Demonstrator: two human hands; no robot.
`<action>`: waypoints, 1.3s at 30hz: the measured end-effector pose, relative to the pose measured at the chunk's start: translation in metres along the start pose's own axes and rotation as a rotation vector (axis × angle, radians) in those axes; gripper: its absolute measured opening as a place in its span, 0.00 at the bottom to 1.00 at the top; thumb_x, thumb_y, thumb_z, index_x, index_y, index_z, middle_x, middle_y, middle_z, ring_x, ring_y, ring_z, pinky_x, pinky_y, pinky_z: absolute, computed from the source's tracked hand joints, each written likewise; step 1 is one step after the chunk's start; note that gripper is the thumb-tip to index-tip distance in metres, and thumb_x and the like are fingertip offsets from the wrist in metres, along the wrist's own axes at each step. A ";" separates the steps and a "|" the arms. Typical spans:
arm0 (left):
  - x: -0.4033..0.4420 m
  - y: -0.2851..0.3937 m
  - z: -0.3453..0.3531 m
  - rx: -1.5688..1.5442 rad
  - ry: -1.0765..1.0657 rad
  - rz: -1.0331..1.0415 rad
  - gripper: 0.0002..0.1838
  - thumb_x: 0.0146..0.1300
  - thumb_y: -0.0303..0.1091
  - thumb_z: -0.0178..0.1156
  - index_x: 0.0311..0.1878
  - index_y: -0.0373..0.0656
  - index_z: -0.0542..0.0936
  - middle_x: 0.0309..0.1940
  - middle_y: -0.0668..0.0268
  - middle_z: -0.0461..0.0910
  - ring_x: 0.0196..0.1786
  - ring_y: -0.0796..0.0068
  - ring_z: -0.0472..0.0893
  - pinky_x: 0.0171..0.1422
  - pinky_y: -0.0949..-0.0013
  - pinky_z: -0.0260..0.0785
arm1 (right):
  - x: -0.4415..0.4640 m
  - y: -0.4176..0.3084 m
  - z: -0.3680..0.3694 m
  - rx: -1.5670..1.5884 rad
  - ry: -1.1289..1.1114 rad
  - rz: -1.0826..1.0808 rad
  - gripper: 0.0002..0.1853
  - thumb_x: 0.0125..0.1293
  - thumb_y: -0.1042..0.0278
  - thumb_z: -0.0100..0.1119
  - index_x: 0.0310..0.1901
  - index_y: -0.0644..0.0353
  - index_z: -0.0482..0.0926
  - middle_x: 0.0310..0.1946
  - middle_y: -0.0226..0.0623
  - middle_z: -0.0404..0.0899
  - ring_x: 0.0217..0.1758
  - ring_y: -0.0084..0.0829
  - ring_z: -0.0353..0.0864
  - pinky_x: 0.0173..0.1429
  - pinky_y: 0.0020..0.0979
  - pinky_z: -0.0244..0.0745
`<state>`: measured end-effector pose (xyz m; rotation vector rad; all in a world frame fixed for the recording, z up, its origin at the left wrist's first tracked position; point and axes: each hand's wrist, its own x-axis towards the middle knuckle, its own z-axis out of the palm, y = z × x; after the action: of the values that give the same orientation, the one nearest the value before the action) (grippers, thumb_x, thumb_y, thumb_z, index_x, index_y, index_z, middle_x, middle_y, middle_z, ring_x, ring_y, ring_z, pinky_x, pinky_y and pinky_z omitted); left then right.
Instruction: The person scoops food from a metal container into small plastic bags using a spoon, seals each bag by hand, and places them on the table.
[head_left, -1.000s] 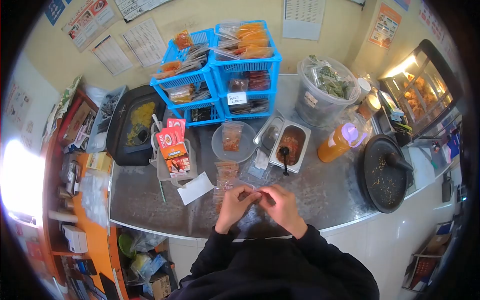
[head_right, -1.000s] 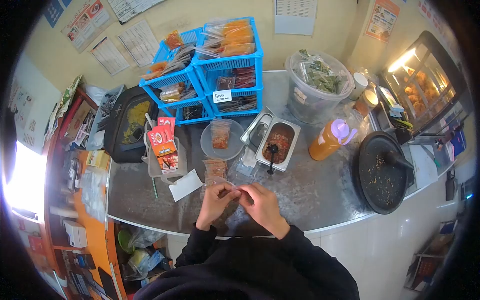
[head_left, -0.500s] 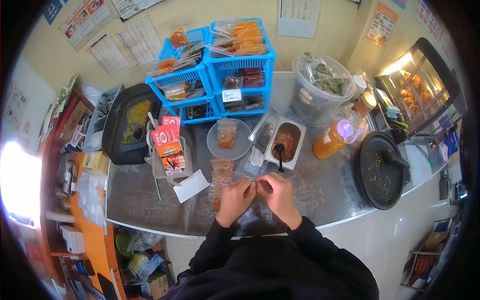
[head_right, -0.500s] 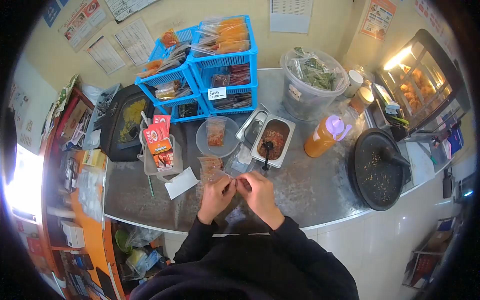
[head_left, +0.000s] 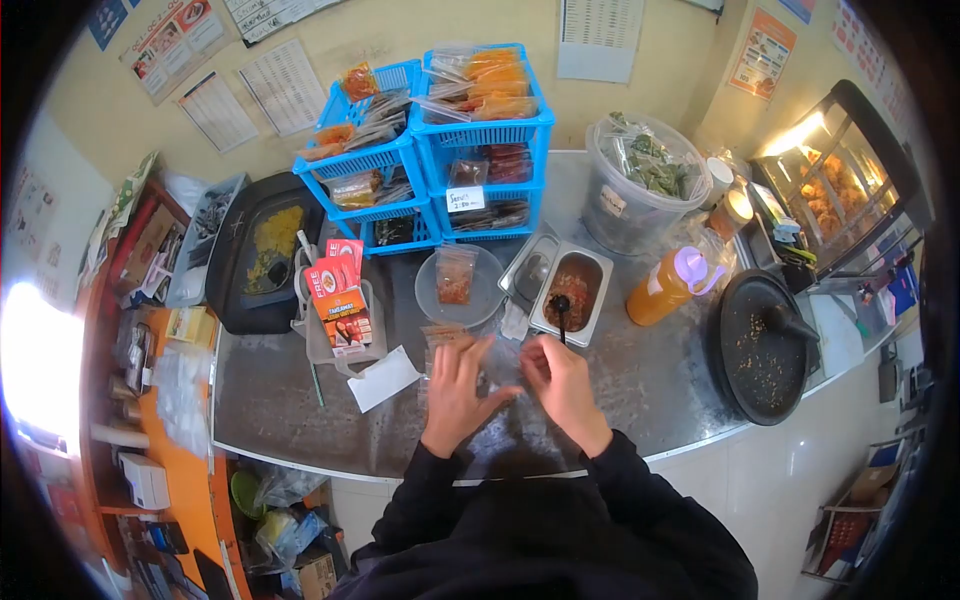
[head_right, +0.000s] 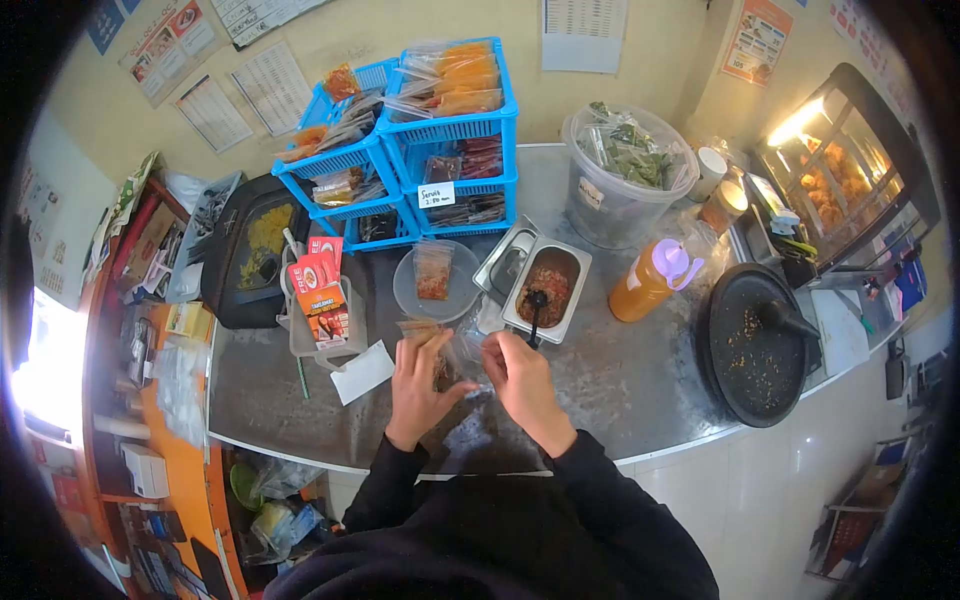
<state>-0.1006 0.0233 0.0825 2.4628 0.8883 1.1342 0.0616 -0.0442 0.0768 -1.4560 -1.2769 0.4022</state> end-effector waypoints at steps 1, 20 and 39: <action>0.006 0.003 -0.002 0.064 -0.035 0.053 0.36 0.57 0.51 0.74 0.64 0.41 0.75 0.53 0.59 0.78 0.54 0.53 0.77 0.59 0.53 0.69 | -0.002 -0.003 -0.006 -0.003 -0.037 0.010 0.09 0.62 0.84 0.65 0.43 0.62 0.83 0.33 0.43 0.82 0.35 0.42 0.86 0.37 0.34 0.79; -0.004 -0.028 0.038 -0.085 -0.284 0.123 0.30 0.55 0.31 0.74 0.62 0.41 0.77 0.54 0.60 0.81 0.54 0.57 0.76 0.63 0.57 0.65 | -0.008 0.017 -0.068 0.003 -0.029 0.179 0.23 0.55 0.57 0.81 0.50 0.59 0.87 0.39 0.35 0.79 0.38 0.32 0.79 0.44 0.34 0.79; -0.016 -0.009 0.077 -0.986 0.016 -0.813 0.26 0.63 0.22 0.70 0.60 0.42 0.70 0.55 0.62 0.78 0.59 0.72 0.77 0.68 0.67 0.67 | 0.059 0.079 -0.091 -0.156 -0.128 -0.101 0.12 0.63 0.80 0.65 0.48 0.59 0.82 0.36 0.39 0.82 0.42 0.45 0.83 0.45 0.40 0.79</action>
<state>-0.0538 0.0197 0.0191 1.1334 0.8876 0.9278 0.1937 -0.0241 0.0620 -1.5075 -1.5068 0.3386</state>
